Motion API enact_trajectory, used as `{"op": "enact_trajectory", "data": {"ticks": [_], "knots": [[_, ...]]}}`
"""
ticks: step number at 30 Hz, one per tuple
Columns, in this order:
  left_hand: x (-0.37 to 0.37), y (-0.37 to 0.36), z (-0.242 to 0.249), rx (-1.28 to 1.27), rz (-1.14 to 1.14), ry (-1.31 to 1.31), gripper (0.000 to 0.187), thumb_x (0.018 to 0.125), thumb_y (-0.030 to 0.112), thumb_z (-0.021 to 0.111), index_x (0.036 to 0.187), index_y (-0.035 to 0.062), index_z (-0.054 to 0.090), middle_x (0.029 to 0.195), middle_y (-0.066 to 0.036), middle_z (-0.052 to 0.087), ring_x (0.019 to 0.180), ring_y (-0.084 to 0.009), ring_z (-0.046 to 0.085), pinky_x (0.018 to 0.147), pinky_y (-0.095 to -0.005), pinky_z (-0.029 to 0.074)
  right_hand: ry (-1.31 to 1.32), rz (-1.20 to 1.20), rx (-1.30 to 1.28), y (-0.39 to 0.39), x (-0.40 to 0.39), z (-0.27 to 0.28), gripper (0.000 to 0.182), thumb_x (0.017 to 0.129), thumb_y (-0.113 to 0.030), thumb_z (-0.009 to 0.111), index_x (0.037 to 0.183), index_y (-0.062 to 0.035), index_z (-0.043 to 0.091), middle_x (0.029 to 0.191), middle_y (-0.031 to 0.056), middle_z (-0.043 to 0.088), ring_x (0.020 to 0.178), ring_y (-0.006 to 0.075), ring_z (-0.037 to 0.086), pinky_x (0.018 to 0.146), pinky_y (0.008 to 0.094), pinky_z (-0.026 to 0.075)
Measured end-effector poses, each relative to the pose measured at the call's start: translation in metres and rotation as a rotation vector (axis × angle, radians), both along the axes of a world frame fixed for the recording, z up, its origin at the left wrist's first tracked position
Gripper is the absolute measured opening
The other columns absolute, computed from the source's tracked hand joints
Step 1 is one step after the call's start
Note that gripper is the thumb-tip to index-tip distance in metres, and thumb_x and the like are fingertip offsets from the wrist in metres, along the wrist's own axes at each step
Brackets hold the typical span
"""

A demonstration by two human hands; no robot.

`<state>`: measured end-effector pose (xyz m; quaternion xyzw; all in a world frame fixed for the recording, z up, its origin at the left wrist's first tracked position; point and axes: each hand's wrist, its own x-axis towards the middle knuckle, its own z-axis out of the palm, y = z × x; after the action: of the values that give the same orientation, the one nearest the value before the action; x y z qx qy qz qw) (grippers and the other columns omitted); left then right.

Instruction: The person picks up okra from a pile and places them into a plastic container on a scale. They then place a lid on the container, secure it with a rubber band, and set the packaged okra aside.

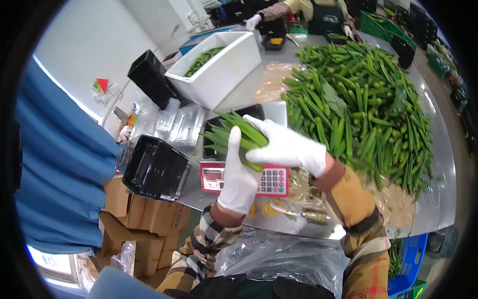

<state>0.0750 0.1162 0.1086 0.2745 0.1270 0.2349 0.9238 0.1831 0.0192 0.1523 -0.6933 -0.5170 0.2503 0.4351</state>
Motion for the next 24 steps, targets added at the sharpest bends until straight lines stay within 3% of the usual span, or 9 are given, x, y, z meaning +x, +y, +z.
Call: {"op": "enact_trajectory", "data": {"ticks": [2, 5, 10, 11, 13, 14, 15, 20, 24], "knots": [[0.012, 0.025, 0.007, 0.011, 0.063, 0.033, 0.047, 0.099, 0.045, 0.057, 0.131, 0.0105, 0.054, 0.124, -0.008, 0.061, 0.112, -0.0212, 0.062, 0.096, -0.0379, 0.051, 0.166, 0.206, 0.016, 0.036, 0.028, 0.006, 0.082, 0.084, -0.023, 0.07, 0.153, -0.0015, 0.031, 0.138, 0.0151, 0.055, 0.124, 0.0197, 0.053, 0.105, 0.0309, 0.042], [0.027, 0.053, 0.002, -0.037, 0.093, 0.004, 0.053, 0.098, 0.049, 0.056, 0.131, 0.0083, 0.053, 0.124, -0.011, 0.061, 0.113, -0.0247, 0.061, 0.097, -0.0423, 0.049, 0.26, 0.205, -0.137, 0.073, 0.05, 0.01, 0.071, 0.078, -0.024, 0.074, 0.141, -0.0019, 0.051, 0.123, 0.0125, 0.066, 0.111, 0.0183, 0.061, 0.099, 0.0308, 0.047], [0.01, 0.074, 0.01, -0.159, -0.009, 0.158, 0.059, 0.099, 0.051, 0.05, 0.137, 0.0063, 0.048, 0.129, -0.018, 0.057, 0.12, -0.0322, 0.056, 0.103, -0.047, 0.043, 0.03, 0.234, -0.324, 0.099, 0.083, -0.027, 0.074, 0.079, -0.017, 0.073, 0.146, -0.0011, 0.045, 0.125, 0.0102, 0.066, 0.11, 0.0168, 0.062, 0.1, 0.0296, 0.047], [0.006, 0.09, -0.003, -0.275, -0.121, 0.078, 0.065, 0.098, 0.043, 0.057, 0.144, 0.0015, 0.038, 0.134, -0.025, 0.052, 0.127, -0.033, 0.049, 0.109, -0.0479, 0.039, 0.01, 0.189, -0.234, 0.094, 0.078, -0.026, 0.072, 0.08, -0.014, 0.072, 0.146, -0.0005, 0.045, 0.128, 0.0111, 0.065, 0.113, 0.0166, 0.061, 0.102, 0.0296, 0.046], [-0.023, 0.08, 0.021, 0.119, 0.013, 0.228, 0.092, 0.09, 0.034, 0.071, 0.147, -0.0121, 0.015, 0.143, -0.037, 0.034, 0.132, -0.0396, 0.042, 0.113, -0.0521, 0.035, 0.046, 0.104, -0.088, 0.088, 0.078, -0.033, 0.066, 0.083, -0.006, 0.068, 0.145, 0.0012, 0.046, 0.133, 0.0129, 0.062, 0.119, 0.0167, 0.059, 0.105, 0.0295, 0.044], [-0.031, 0.089, 0.024, -0.215, 0.042, 0.244, 0.1, 0.088, 0.032, 0.075, 0.146, -0.0158, 0.009, 0.144, -0.039, 0.03, 0.131, -0.0421, 0.042, 0.113, -0.0536, 0.036, 0.103, 0.064, -0.03, 0.086, 0.079, -0.038, 0.062, 0.084, -0.001, 0.065, 0.144, 0.0022, 0.046, 0.135, 0.0139, 0.061, 0.121, 0.017, 0.058, 0.106, 0.0294, 0.043], [-0.048, 0.083, 0.035, -0.119, 0.044, 0.188, 0.104, 0.086, 0.034, 0.076, 0.145, -0.0172, 0.007, 0.147, -0.038, 0.024, 0.13, -0.0459, 0.042, 0.112, -0.0544, 0.037, 0.12, -0.004, -0.013, 0.081, 0.077, -0.034, 0.056, 0.086, 0.006, 0.058, 0.141, 0.0041, 0.049, 0.136, 0.0148, 0.061, 0.122, 0.0178, 0.058, 0.107, 0.029, 0.042], [-0.104, 0.106, 0.022, -0.032, 0.377, 0.079, 0.043, 0.092, 0.025, 0.07, 0.121, -0.0031, 0.057, 0.126, -0.023, 0.055, 0.126, -0.0345, 0.048, 0.107, -0.0487, 0.042, 0.175, -0.167, 0.069, 0.053, 0.084, -0.042, 0.043, 0.087, 0.002, 0.056, 0.13, 0.0049, 0.06, 0.124, 0.0155, 0.067, 0.114, 0.0195, 0.063, 0.1, 0.0287, 0.047], [-0.154, 0.125, 0.005, 0.187, 0.572, 0.09, 0.057, 0.101, 0.024, 0.054, 0.15, 0.0005, 0.035, 0.153, -0.019, 0.035, 0.144, -0.0299, 0.031, 0.118, -0.042, 0.026, 0.091, -0.272, 0.097, 0.041, 0.084, -0.048, 0.031, 0.091, -0.003, 0.058, 0.12, 0.0059, 0.066, 0.109, 0.0119, 0.073, 0.1, 0.0134, 0.065, 0.091, 0.027, 0.05]]}}
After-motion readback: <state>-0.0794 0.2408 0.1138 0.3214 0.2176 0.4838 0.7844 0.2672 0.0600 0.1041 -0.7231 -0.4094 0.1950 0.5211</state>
